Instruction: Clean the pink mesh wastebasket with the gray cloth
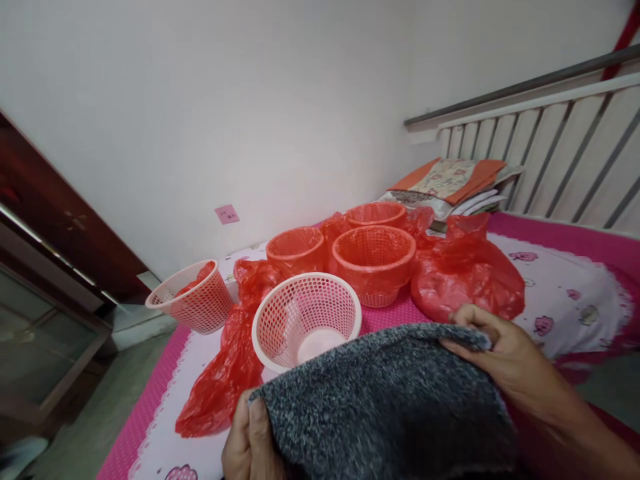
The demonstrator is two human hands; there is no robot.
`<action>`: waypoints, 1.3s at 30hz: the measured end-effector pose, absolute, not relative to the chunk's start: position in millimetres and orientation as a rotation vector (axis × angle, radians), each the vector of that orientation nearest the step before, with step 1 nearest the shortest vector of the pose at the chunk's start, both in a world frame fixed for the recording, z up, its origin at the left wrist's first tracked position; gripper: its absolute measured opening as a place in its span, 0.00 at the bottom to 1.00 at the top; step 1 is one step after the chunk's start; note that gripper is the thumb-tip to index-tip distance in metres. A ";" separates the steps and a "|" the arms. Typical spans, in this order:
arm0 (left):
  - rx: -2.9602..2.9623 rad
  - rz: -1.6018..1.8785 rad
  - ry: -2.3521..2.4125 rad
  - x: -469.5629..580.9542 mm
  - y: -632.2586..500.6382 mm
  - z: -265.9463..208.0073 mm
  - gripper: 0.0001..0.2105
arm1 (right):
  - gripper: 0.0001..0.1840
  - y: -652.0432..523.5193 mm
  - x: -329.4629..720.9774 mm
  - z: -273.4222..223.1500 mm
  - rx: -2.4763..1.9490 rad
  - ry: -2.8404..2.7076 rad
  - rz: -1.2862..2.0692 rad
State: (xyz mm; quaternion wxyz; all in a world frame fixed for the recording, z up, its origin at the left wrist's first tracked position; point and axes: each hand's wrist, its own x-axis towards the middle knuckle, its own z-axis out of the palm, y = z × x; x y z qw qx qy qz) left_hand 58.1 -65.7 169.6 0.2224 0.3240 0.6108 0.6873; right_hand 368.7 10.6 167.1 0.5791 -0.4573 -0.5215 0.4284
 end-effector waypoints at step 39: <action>1.260 1.433 1.687 -0.6 -74.2 220.4 0.24 | 0.17 22.4 276.1 224.7 -0.784 -0.953 1.453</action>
